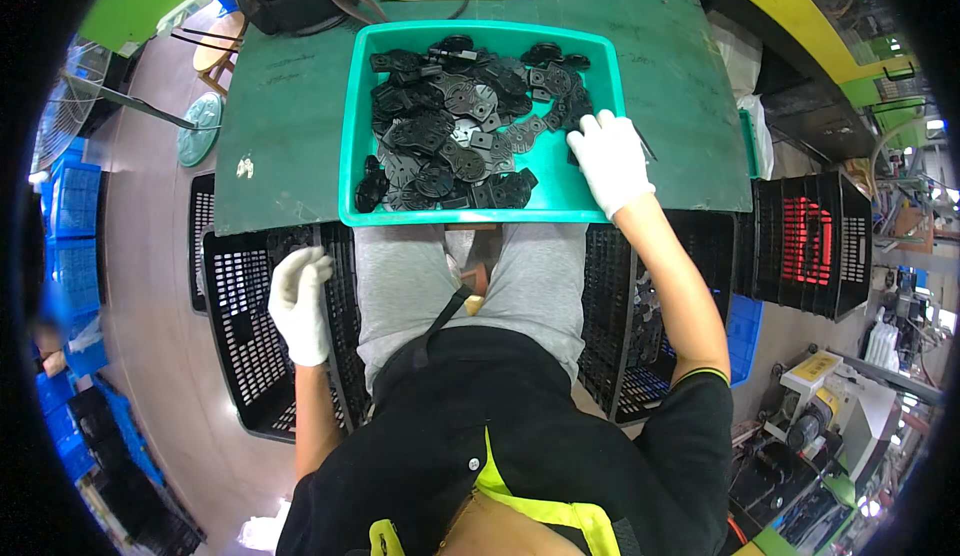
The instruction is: The person sorts and groups small black plastic components by hand, taking them from a green bin at an industrial workstation and placing them into a black crate.
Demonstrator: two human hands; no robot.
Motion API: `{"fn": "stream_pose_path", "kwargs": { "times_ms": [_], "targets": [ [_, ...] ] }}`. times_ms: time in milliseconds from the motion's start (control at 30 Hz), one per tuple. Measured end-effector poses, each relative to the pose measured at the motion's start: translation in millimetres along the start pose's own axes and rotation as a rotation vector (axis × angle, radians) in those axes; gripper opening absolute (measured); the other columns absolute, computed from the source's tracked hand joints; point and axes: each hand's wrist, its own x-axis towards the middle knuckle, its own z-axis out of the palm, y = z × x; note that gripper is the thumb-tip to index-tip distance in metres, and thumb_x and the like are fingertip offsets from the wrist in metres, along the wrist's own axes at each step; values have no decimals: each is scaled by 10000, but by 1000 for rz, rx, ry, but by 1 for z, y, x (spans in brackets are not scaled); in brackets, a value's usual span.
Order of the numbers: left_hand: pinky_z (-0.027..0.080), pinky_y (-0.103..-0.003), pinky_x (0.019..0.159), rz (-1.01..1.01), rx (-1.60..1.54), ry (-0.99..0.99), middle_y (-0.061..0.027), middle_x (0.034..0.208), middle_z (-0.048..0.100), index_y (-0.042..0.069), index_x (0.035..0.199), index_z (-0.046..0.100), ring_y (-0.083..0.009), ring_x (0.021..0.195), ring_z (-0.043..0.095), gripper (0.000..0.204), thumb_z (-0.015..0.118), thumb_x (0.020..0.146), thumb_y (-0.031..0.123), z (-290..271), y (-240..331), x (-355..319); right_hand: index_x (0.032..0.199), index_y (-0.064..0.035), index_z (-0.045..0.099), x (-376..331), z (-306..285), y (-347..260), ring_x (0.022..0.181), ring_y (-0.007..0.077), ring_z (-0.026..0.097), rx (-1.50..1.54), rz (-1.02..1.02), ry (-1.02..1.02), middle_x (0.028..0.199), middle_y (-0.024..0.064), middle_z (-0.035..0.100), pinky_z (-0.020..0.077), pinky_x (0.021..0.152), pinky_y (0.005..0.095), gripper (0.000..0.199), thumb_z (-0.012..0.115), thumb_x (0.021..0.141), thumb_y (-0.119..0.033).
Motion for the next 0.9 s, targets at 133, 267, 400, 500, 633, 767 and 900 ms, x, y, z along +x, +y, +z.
{"fn": "stream_pose_path", "kwargs": {
  "times_ms": [133, 267, 400, 500, 633, 767, 900],
  "targets": [
    [530, -328, 815, 88, -184, -162, -164, 1033, 643, -42, 1113, 560, -220, 899, 647, 214, 552, 927, 62, 52, 35, 10, 916, -91, 594, 11, 9, 4, 864, 255, 546, -17, -77, -23, 877, 86, 546, 449, 726, 365, 215, 661, 729, -174],
    [527, -344, 839, -61, -357, -247, -189, 1069, 622, -54, 1133, 539, -243, 922, 642, 263, 561, 933, 115, 87, 48, 28, 981, -62, 601, 3, -9, -14, 828, 215, 597, 251, 28, 155, 890, 75, 585, 485, 708, 334, 203, 652, 796, -129],
    [502, -404, 920, -300, -746, -376, -250, 1203, 547, -71, 1208, 474, -318, 1069, 593, 348, 545, 939, 138, 103, 35, 45, 1234, 30, 490, 1, -30, -53, 812, 170, 659, 1529, 577, 262, 1006, 122, 622, 539, 741, 288, 359, 570, 910, -102],
    [469, -427, 970, -353, -775, -411, -262, 1261, 506, -72, 1242, 445, -345, 1159, 540, 396, 556, 932, 147, 116, 31, 52, 1226, 54, 476, 1, -32, -75, 839, 207, 674, 1777, 675, 270, 1012, 158, 613, 562, 747, 290, 349, 540, 931, -123],
    [448, -429, 997, -373, -769, -433, -252, 1288, 489, -63, 1260, 437, -353, 1195, 513, 420, 569, 926, 155, 126, 28, 54, 1174, 62, 481, 8, -39, -89, 853, 226, 673, 2009, 729, 315, 1034, 163, 603, 572, 745, 300, 302, 544, 934, -109],
    [422, -452, 1020, -380, -837, -431, -249, 1305, 472, -44, 1267, 430, -353, 1224, 484, 425, 563, 932, 180, 131, 27, 50, 1095, 37, 501, 11, -37, -106, 859, 213, 669, 1795, 626, 461, 1024, 151, 613, 563, 743, 292, 218, 572, 892, -1],
    [415, -463, 1010, -544, -1160, -493, -186, 1306, 483, 50, 1322, 391, -326, 1193, 486, 494, 435, 977, 400, 144, 22, 48, 1030, -27, 597, 6, -45, -129, 938, 242, 646, 1085, 217, 462, 1103, 126, 635, 519, 814, 337, 268, 694, 781, -42]
  ]
}}
